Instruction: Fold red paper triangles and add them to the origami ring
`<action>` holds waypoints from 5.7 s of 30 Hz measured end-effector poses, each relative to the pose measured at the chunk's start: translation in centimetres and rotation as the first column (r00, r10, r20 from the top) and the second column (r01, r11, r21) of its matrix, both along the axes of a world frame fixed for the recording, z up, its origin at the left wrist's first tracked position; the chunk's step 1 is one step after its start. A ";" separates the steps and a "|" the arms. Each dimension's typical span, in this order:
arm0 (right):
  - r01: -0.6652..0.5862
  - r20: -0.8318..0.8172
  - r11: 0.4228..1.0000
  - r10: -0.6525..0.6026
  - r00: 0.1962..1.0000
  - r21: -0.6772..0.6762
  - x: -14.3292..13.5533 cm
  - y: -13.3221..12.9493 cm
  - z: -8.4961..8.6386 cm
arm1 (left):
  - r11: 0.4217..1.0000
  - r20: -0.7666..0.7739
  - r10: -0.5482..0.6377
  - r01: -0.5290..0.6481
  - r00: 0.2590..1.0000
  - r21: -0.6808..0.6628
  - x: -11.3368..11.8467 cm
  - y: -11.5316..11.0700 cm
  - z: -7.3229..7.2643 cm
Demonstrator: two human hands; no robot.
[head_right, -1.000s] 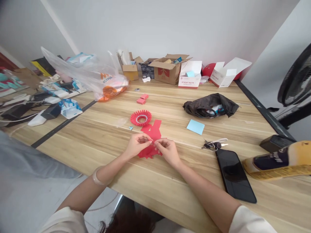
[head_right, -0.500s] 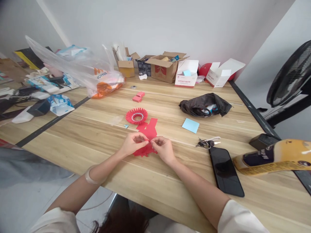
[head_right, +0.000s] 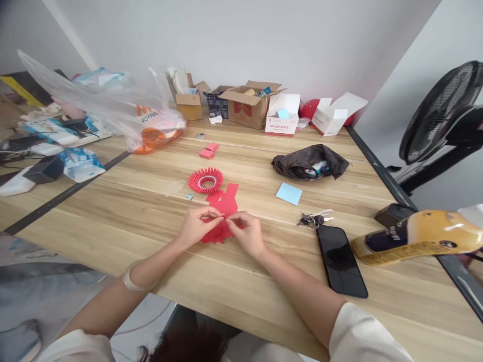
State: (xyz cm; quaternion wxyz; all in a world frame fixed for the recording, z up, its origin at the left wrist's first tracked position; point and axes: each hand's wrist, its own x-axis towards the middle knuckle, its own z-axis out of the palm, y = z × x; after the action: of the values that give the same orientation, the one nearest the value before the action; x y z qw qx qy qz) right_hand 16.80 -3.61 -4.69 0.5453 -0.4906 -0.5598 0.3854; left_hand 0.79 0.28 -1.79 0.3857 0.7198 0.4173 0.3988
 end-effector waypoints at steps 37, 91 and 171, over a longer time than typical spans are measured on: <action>-0.100 -0.256 0.990 0.072 0.964 -0.098 -0.2 0.5 -0.4 | 0.983 0.122 -0.112 0.127 0.986 -0.130 0.2 0.4 -0.4; -0.391 -0.609 0.895 0.192 0.770 -0.213 0.0 0.6 0.7 | 0.833 0.341 -0.230 0.365 0.912 -0.416 0.3 0.2 0.7; -0.075 -0.075 0.996 0.071 0.995 -0.048 -0.5 -0.2 0.1 | 0.975 0.161 -0.046 0.079 0.986 -0.206 0.4 0.4 0.6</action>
State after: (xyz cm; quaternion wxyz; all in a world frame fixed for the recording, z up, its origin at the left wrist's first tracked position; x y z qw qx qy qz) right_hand 16.32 -3.84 -4.62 0.5381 -0.4692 -0.5472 0.4369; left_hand 1.23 0.70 -1.17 0.5039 0.6542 0.4030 0.3947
